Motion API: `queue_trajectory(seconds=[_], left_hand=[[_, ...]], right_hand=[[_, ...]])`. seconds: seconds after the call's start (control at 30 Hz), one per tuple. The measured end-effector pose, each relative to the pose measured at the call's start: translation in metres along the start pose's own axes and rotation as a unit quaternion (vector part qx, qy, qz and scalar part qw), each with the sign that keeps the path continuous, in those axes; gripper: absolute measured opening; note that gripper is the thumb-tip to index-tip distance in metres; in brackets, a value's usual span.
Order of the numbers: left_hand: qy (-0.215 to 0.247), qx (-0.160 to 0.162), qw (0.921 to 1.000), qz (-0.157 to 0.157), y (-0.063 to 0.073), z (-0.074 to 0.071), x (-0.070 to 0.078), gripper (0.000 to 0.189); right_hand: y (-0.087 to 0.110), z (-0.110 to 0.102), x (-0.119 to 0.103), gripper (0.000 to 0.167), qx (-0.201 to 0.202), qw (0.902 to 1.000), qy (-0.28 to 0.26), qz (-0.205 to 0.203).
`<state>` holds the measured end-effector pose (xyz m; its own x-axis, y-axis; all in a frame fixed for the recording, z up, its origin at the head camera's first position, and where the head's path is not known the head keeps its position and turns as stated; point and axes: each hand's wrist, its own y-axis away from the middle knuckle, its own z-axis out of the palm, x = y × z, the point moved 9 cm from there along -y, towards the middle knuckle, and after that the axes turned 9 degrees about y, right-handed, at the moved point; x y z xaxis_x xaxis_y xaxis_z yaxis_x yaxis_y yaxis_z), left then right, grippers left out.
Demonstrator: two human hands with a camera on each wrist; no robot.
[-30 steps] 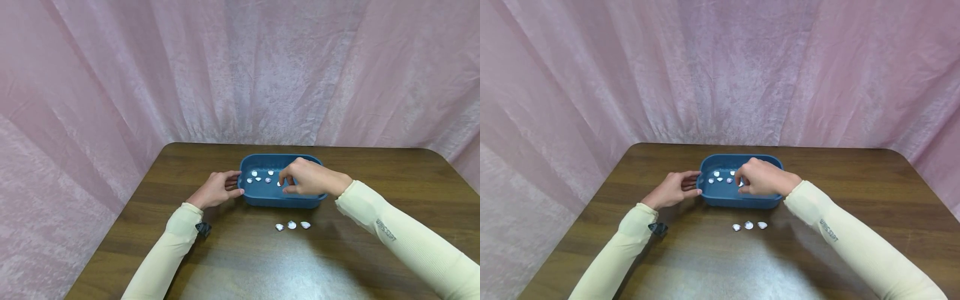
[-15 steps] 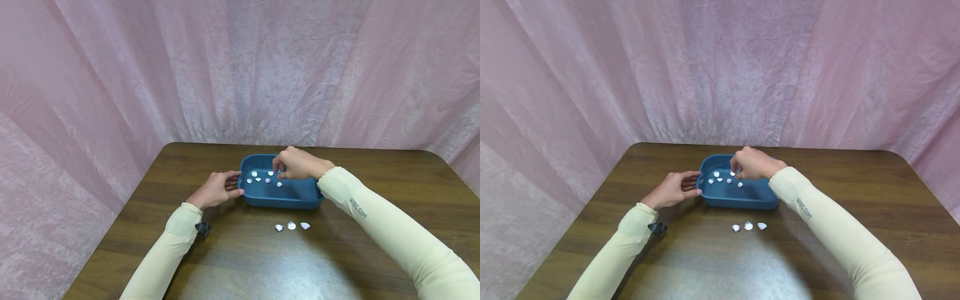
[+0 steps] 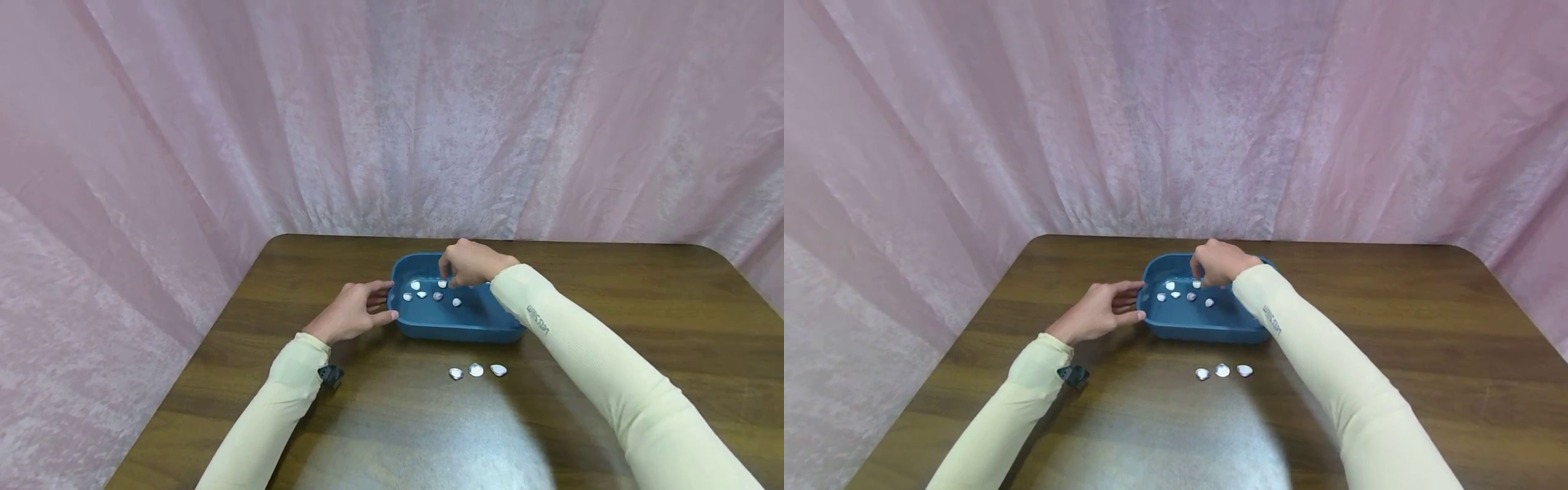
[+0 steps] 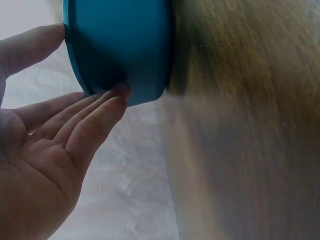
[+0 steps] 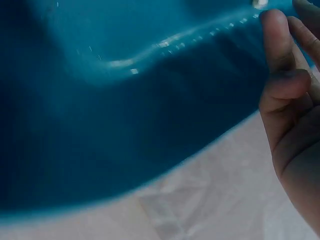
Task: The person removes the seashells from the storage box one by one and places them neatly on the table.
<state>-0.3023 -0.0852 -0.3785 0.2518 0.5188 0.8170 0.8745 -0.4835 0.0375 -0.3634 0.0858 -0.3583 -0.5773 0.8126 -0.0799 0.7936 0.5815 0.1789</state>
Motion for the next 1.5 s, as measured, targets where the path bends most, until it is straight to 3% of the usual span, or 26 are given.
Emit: queue_trajectory(seconds=[0.23, 0.5, 0.93, 1.27, 1.5], left_hand=[[0.008, -0.006, 0.9999, 0.001, -0.001, 0.001, -0.002, 0.065], [0.011, -0.008, 0.9999, 0.0, -0.001, 0.0, -0.002, 0.065], [0.007, -0.008, 0.9999, -0.007, 0.0, -0.001, -0.003, 0.066], [0.01, -0.011, 0.9999, -0.003, -0.001, 0.0, -0.001, 0.066], [0.015, -0.01, 0.9998, 0.0, 0.0, -0.001, -0.001, 0.065]], right_hand=[[-0.01, 0.02, 0.009, 0.027, -0.037, 0.998, -0.036, 0.036], [-0.022, 0.025, 0.005, 0.023, 0.003, 0.9983, 0.033, 0.047], [-0.025, 0.027, -0.002, 0.025, 0.025, 0.9958, 0.042, 0.077], [-0.025, 0.026, -0.003, 0.018, 0.023, 0.9958, 0.039, 0.079], [-0.023, 0.022, -0.01, 0.011, 0.009, 0.9979, 0.041, 0.05]])
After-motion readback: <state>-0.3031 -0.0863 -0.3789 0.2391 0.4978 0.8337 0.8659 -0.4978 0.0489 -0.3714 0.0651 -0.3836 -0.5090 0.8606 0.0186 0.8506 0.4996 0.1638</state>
